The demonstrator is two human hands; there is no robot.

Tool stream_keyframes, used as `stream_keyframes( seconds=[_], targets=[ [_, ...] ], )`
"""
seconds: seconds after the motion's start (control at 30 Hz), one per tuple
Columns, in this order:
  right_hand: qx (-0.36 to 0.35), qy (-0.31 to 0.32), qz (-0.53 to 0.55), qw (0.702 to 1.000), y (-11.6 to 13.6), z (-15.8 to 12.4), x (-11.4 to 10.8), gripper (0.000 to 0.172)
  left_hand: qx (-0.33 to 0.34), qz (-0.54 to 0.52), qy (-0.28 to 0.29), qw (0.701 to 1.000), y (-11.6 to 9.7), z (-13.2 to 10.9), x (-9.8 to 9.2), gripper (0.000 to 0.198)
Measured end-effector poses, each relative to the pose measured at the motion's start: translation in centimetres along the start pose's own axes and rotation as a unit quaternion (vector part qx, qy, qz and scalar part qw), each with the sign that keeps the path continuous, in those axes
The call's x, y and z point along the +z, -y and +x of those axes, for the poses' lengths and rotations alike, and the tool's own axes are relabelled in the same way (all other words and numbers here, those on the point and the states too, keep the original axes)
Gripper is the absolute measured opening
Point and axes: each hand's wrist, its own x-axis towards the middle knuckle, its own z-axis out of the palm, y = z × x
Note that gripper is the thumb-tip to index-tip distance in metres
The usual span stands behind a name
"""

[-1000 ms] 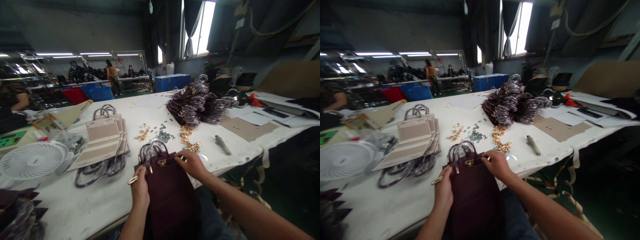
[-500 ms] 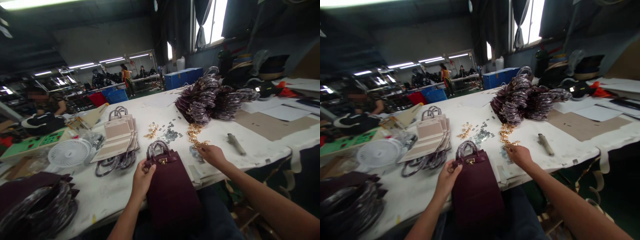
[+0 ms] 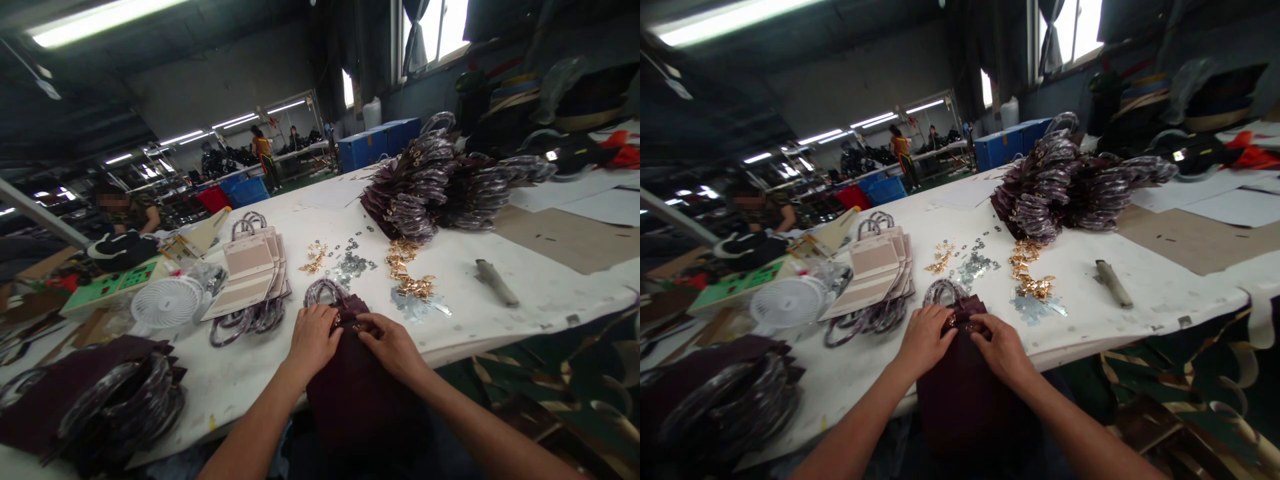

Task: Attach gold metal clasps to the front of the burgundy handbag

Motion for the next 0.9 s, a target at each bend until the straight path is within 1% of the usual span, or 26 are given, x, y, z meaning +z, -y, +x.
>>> stream_keyframes(
  seconds=[0.07, 0.1, 0.13, 0.2, 0.27, 0.33, 0.43, 0.47, 0.53, 0.63, 0.7, 0.73, 0.77, 0.83, 0.9],
  targets=[
    [-0.058, 0.001, -0.055, 0.997, -0.2, 0.2, 0.2, 0.027, -0.001, 0.024, 0.020, 1.000, 0.2, 0.7, 0.0, 0.015],
    [-0.072, 0.009, -0.079, 0.994, -0.2, 0.3, 0.3, 0.025, -0.004, 0.026, 0.026, 0.999, 0.2, 1.0, 0.0, 0.009],
    [-0.076, 0.019, -0.097, 0.992, -0.1, 0.3, 0.5, 0.023, -0.014, 0.017, 0.032, 0.999, 0.2, 1.4, -0.1, 0.005],
    [-0.069, 0.028, -0.114, 0.991, 0.1, 0.3, 0.7, 0.019, -0.046, -0.025, 0.050, 0.997, -0.1, 2.1, -0.5, 0.005],
    [-0.056, 0.020, -0.104, 0.993, 0.3, 0.1, 1.1, 0.014, -0.083, -0.085, 0.071, 0.990, -0.4, 2.7, -1.0, 0.008],
    [-0.046, 0.007, -0.077, 0.996, 0.3, -0.1, 1.6, 0.009, -0.097, -0.173, 0.090, 0.976, -0.8, 3.3, -1.4, 0.014],
    [-0.048, -0.009, -0.032, 0.998, 0.3, 0.0, 2.3, 0.010, -0.064, -0.336, 0.105, 0.934, -1.1, 3.8, -1.6, 0.035],
    [-0.054, -0.013, -0.024, 0.998, 0.4, 0.1, 2.5, 0.011, -0.049, -0.372, 0.102, 0.921, -1.1, 3.9, -1.5, 0.042],
    [-0.072, -0.019, -0.015, 0.997, 0.6, 0.4, 3.0, 0.011, -0.044, -0.409, 0.087, 0.907, -1.1, 4.0, -1.2, 0.051],
    [-0.084, -0.034, 0.003, 0.996, 1.1, 0.8, 3.4, 0.012, -0.090, -0.451, 0.067, 0.885, -0.6, 3.8, -0.5, 0.055],
    [-0.066, -0.063, 0.017, 0.996, 1.2, 1.0, 3.3, 0.016, -0.117, -0.477, 0.067, 0.868, -0.2, 3.6, -0.1, 0.057],
    [-0.046, -0.080, 0.022, 0.995, 1.1, 1.2, 3.0, 0.017, -0.116, -0.477, 0.066, 0.869, 0.0, 3.5, 0.1, 0.055],
    [-0.021, -0.095, 0.028, 0.995, 1.0, 1.4, 2.6, 0.019, -0.108, -0.462, 0.059, 0.878, 0.2, 3.5, 0.3, 0.050],
    [0.029, -0.105, 0.044, 0.993, 0.6, 2.1, 1.7, 0.024, -0.081, -0.396, 0.030, 0.914, 0.6, 3.3, 0.8, 0.037],
    [0.072, -0.084, 0.050, 0.993, 0.2, 3.0, 0.6, 0.029, -0.064, -0.307, -0.007, 0.949, 0.9, 3.1, 1.3, 0.022]
  ],
)
